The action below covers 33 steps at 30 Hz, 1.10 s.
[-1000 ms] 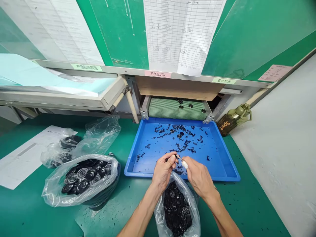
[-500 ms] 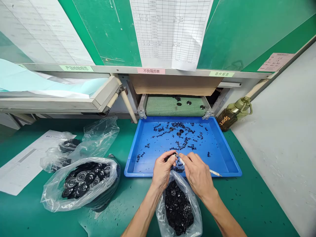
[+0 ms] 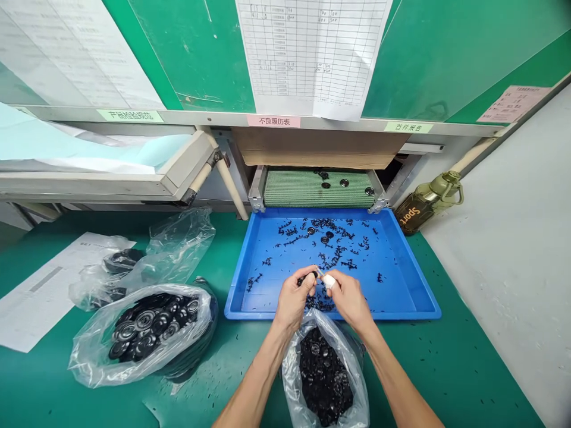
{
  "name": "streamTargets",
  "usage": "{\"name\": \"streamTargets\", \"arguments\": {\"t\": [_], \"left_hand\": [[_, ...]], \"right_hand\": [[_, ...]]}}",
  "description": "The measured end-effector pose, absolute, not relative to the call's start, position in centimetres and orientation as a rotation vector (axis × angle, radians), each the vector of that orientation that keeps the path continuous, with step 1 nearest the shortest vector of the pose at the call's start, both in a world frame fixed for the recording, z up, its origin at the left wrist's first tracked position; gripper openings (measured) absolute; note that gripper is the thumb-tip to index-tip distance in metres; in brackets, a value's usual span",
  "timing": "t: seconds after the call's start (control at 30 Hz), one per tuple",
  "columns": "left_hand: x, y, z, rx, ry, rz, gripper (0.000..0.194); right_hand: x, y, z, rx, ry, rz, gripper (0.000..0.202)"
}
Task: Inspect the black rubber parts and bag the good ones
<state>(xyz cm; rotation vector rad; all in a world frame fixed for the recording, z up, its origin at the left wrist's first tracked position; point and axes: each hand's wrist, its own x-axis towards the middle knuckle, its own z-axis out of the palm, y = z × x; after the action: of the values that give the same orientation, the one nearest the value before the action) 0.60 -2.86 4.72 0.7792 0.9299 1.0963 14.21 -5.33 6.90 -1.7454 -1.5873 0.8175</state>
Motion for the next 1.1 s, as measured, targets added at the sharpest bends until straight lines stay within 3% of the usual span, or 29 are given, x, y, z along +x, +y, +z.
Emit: {"name": "streamTargets", "arguments": {"t": [0.13,0.3,0.57,0.73,1.1], "left_hand": [[0.3,-2.5,4.1,0.714,0.909,1.076,0.037],[-0.3,-1.8,3.6,0.621,0.949,1.009,0.037],[0.0,-2.1,4.2,0.729,0.925,1.070,0.031],[0.0,-2.2,4.8,0.785,0.914,1.075,0.027],[-1.6,-1.6,3.5,0.323,0.851,1.060,0.025]], "right_hand": [[16.2,-3.7,4.7,-1.944,-1.687,0.593,0.028],[18.7,-1.1,4.0,-1.928,-1.712,0.558,0.025],[16.6,-1.3,7.1,-1.601,-1.640,0.928,0.021],[15.2,-2.9,7.9,-1.501,-1.701,0.940,0.026],[20.5,3.6,2.6,-1.999,-1.810,0.577,0.027]]}}
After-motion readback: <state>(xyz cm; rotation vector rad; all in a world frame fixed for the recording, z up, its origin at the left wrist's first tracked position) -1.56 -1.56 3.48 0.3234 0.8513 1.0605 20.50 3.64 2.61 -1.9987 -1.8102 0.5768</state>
